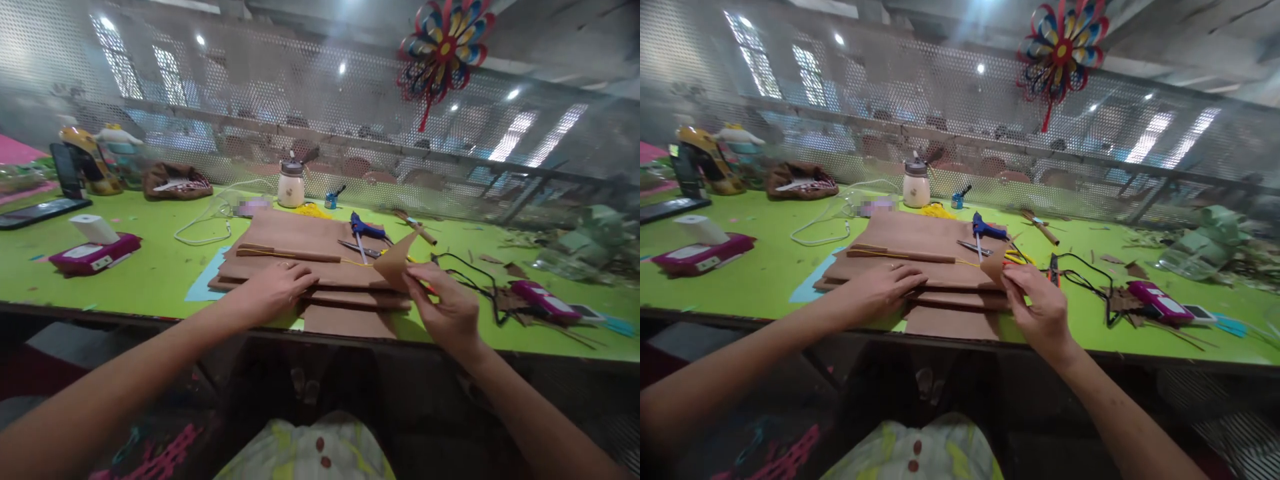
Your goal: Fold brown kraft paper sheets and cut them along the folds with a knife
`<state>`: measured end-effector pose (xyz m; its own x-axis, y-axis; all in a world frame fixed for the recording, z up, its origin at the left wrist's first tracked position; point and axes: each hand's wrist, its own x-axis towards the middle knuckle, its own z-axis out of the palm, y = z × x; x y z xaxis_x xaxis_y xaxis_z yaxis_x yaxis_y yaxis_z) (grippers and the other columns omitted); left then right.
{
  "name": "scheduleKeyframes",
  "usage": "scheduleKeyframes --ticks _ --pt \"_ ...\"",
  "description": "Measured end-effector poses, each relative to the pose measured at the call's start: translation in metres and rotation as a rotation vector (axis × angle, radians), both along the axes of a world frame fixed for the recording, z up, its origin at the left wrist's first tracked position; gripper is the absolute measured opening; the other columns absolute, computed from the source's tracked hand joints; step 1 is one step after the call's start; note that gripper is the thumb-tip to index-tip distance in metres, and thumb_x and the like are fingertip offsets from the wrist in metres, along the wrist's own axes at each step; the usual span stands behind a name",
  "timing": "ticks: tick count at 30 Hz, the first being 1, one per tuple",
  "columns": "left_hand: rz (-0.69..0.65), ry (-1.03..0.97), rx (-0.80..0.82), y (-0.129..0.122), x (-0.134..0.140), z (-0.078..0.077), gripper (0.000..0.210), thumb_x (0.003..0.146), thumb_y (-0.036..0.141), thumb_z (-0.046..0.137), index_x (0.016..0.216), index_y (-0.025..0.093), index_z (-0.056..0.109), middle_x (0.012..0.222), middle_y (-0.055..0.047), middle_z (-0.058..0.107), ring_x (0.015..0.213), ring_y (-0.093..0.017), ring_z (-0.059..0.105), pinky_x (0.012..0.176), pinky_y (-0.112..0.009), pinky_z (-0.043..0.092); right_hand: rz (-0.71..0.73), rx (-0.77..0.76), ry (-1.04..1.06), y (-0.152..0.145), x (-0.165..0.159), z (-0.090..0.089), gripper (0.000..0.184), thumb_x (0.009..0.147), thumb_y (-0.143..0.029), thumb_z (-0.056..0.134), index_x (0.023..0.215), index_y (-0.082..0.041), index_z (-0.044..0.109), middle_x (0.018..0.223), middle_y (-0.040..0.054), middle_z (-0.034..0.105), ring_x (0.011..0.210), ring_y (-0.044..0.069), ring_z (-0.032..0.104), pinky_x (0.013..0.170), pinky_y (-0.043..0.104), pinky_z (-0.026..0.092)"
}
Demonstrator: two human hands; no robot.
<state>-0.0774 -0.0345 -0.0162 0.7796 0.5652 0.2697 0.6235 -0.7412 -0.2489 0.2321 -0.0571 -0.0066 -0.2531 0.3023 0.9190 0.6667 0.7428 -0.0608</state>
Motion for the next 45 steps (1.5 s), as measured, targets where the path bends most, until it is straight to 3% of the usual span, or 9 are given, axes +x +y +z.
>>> scheduleKeyframes --ticks 4,7,11,19,25,35,41,43,45 --pt "0.039 0.055 -0.036 0.009 0.005 0.009 0.036 0.087 0.013 0.045 0.121 0.013 0.056 0.109 -0.016 0.064 0.093 -0.024 0.061 0.078 -0.033 0.048 -0.103 0.077 -0.004 -0.032 -0.004 0.020 0.021 0.081 -0.009 0.063 0.095 -0.025 0.064 0.089 0.0055 0.071 0.083 0.022 0.069 0.077 0.035 0.055" --pt "0.121 0.055 -0.074 0.016 0.005 0.017 0.029 0.091 0.019 0.042 0.112 0.015 0.061 0.097 -0.012 0.067 0.079 -0.022 0.063 0.069 -0.031 0.047 0.150 -0.001 -0.205 -0.045 -0.015 0.023 0.022 0.083 -0.008 0.059 0.095 -0.025 0.064 0.092 0.0047 0.072 0.090 0.020 0.068 0.079 0.033 0.055" --pt "0.111 0.025 -0.122 0.020 0.003 0.025 0.027 0.093 0.020 0.041 0.109 0.017 0.063 0.096 -0.009 0.068 0.080 -0.020 0.064 0.068 -0.028 0.045 0.463 -0.146 -0.510 -0.034 -0.024 0.001 0.025 0.084 -0.004 0.052 0.103 -0.017 0.063 0.103 0.0092 0.071 0.104 0.021 0.062 0.086 0.036 0.053" --pt "0.117 0.009 -0.132 0.017 0.005 0.022 0.025 0.092 0.024 0.044 0.104 0.015 0.065 0.093 -0.011 0.066 0.079 -0.022 0.063 0.070 -0.030 0.045 0.445 -0.391 -0.679 -0.010 -0.006 -0.019 0.031 0.083 0.002 0.043 0.097 -0.016 0.064 0.101 0.0099 0.069 0.095 0.016 0.064 0.083 0.029 0.054" --pt "0.078 0.018 -0.192 0.012 0.002 0.022 0.034 0.087 0.027 0.056 0.120 0.018 0.057 0.107 -0.011 0.063 0.093 -0.024 0.061 0.078 -0.030 0.045 0.325 -0.387 -0.629 -0.002 -0.009 -0.019 0.026 0.084 0.000 0.045 0.096 -0.014 0.064 0.098 0.0116 0.069 0.090 0.019 0.065 0.076 0.031 0.055" --pt "0.061 0.042 -0.306 0.010 0.003 0.025 0.055 0.085 0.016 0.051 0.139 0.022 0.041 0.121 -0.011 0.059 0.103 -0.022 0.058 0.083 -0.028 0.044 0.372 -0.298 -0.549 -0.004 -0.001 -0.028 0.027 0.086 -0.001 0.044 0.099 -0.015 0.064 0.100 0.0111 0.069 0.098 0.019 0.063 0.081 0.035 0.055" --pt "0.116 -0.322 -0.320 -0.010 -0.003 0.037 0.038 0.088 0.033 0.050 0.122 0.019 0.057 0.123 -0.010 0.059 0.108 -0.022 0.056 0.092 -0.031 0.043 0.279 -0.096 -0.372 -0.045 0.002 -0.034 0.034 0.084 -0.001 0.051 0.113 -0.015 0.063 0.105 0.0129 0.071 0.102 0.024 0.062 0.081 0.040 0.055" --pt "0.293 -0.591 -0.310 -0.030 -0.006 0.040 0.033 0.088 0.041 0.048 0.101 0.017 0.067 0.103 -0.008 0.067 0.091 -0.020 0.061 0.083 -0.030 0.047 0.185 -0.025 -0.307 -0.058 0.000 -0.034 0.036 0.083 -0.001 0.055 0.114 -0.015 0.064 0.102 0.0124 0.072 0.098 0.023 0.064 0.079 0.039 0.055" --pt "0.440 -0.774 -0.504 -0.053 -0.005 0.038 0.045 0.088 0.051 0.044 0.075 0.016 0.068 0.074 -0.005 0.068 0.068 -0.018 0.061 0.069 -0.029 0.049 0.106 0.041 -0.236 -0.065 -0.005 -0.032 0.037 0.081 -0.001 0.059 0.113 -0.016 0.065 0.098 0.0111 0.073 0.092 0.022 0.064 0.076 0.037 0.055"
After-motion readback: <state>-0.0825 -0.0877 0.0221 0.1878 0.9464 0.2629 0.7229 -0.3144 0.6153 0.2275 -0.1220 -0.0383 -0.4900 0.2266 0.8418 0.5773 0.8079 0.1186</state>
